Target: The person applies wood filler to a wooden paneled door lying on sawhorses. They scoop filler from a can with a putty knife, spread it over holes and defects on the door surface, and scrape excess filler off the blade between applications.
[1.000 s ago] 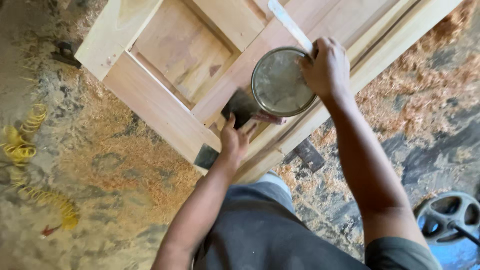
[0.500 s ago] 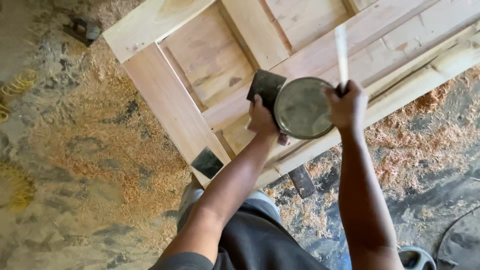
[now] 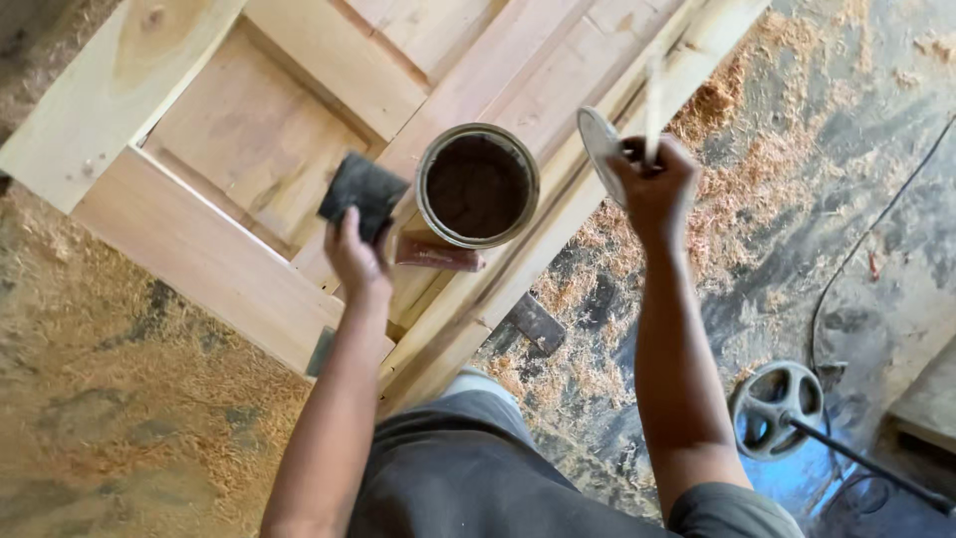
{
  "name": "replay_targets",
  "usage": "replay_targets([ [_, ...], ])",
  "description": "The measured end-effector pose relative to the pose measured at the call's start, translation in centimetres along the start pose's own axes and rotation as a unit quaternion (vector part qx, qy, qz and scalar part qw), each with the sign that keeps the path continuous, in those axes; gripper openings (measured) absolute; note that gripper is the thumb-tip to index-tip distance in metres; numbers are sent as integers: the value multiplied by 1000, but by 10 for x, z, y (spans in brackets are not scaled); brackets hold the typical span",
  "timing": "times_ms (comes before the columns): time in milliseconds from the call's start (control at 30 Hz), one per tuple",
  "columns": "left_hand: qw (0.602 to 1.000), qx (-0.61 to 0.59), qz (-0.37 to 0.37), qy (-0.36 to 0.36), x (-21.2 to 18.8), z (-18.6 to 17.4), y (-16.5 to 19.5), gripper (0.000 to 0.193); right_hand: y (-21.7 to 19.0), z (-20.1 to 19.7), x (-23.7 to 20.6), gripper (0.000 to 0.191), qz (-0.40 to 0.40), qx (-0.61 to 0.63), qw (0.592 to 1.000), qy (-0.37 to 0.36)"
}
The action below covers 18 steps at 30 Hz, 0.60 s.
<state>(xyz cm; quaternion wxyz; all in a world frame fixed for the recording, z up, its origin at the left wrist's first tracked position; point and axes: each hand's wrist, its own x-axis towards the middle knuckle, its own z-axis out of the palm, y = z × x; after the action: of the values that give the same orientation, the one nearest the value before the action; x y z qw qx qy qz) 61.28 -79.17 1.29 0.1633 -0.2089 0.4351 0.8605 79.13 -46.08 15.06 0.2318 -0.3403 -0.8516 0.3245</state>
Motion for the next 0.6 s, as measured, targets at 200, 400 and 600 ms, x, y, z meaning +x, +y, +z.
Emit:
replay_targets([
  [200, 996, 65, -48, -25, -56, -47, 30, 36, 41, 88, -32, 27, -38, -31, 999, 13],
  [400, 996, 37, -75, -42, -74, -70, 33, 37, 41, 57, -31, 20, 151, 43, 985, -74],
  [600, 991, -12, -98, -90, -55, -42, 47, 42, -18, -38, -33, 25, -121, -58, 987, -88],
])
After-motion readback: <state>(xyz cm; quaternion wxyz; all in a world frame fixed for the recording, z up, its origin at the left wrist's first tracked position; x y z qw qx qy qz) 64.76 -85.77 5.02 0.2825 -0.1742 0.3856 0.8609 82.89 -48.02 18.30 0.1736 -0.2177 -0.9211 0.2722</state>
